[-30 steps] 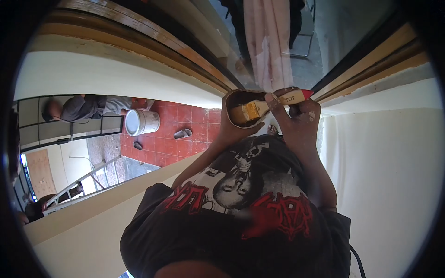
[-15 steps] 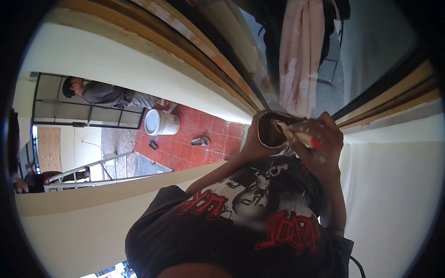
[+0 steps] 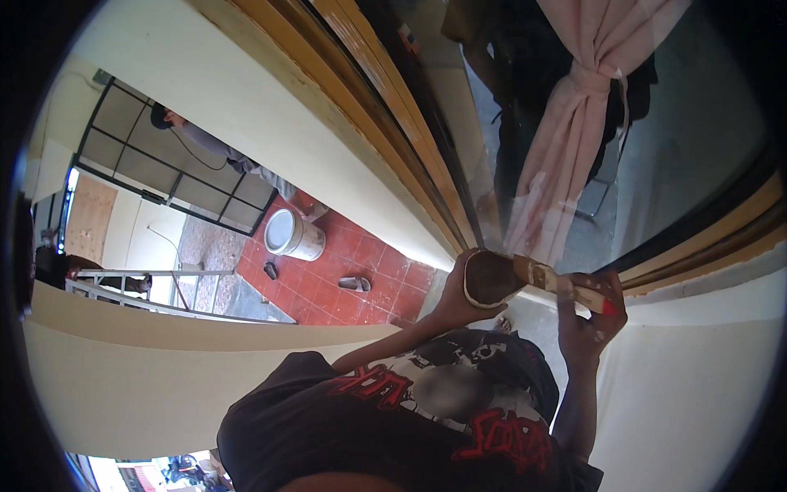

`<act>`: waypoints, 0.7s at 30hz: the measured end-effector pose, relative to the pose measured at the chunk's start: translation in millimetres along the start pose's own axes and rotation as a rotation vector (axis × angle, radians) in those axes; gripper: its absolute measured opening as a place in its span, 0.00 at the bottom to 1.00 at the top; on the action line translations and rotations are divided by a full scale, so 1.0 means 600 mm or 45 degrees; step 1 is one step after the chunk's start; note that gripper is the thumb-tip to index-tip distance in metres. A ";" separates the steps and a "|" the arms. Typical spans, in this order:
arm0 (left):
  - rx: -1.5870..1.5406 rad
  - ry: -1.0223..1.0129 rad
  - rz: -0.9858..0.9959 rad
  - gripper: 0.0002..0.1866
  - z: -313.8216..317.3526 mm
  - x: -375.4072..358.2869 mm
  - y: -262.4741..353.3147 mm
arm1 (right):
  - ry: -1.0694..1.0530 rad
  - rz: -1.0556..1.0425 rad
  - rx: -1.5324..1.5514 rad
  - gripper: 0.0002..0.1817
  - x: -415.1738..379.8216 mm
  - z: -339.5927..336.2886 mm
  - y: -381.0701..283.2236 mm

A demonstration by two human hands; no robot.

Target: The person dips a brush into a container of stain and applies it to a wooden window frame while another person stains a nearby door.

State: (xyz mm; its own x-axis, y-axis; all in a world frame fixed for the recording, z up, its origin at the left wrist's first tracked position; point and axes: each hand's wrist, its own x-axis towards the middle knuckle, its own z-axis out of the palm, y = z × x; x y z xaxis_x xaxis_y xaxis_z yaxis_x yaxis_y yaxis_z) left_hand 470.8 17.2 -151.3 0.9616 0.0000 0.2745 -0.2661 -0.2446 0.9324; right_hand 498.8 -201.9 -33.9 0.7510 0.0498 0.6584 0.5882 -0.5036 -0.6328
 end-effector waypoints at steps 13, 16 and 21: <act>0.027 0.085 -0.051 0.54 -0.028 -0.007 -0.007 | 0.169 0.912 0.498 0.14 -0.021 0.040 0.028; 0.008 0.077 -0.061 0.53 -0.044 -0.003 0.002 | 0.110 0.946 0.386 0.13 -0.023 0.043 0.034; 0.028 0.163 -0.019 0.52 -0.078 0.001 0.020 | 0.202 0.847 0.775 0.10 -0.033 0.074 0.023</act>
State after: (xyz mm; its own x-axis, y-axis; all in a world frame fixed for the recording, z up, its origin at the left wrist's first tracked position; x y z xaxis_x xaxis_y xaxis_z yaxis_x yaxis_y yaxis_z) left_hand 464.8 59.7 -128.8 0.9487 0.1269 0.2896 -0.2490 -0.2651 0.9315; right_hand 505.3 -171.6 -74.0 0.9681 -0.2294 0.1007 0.1391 0.1579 -0.9776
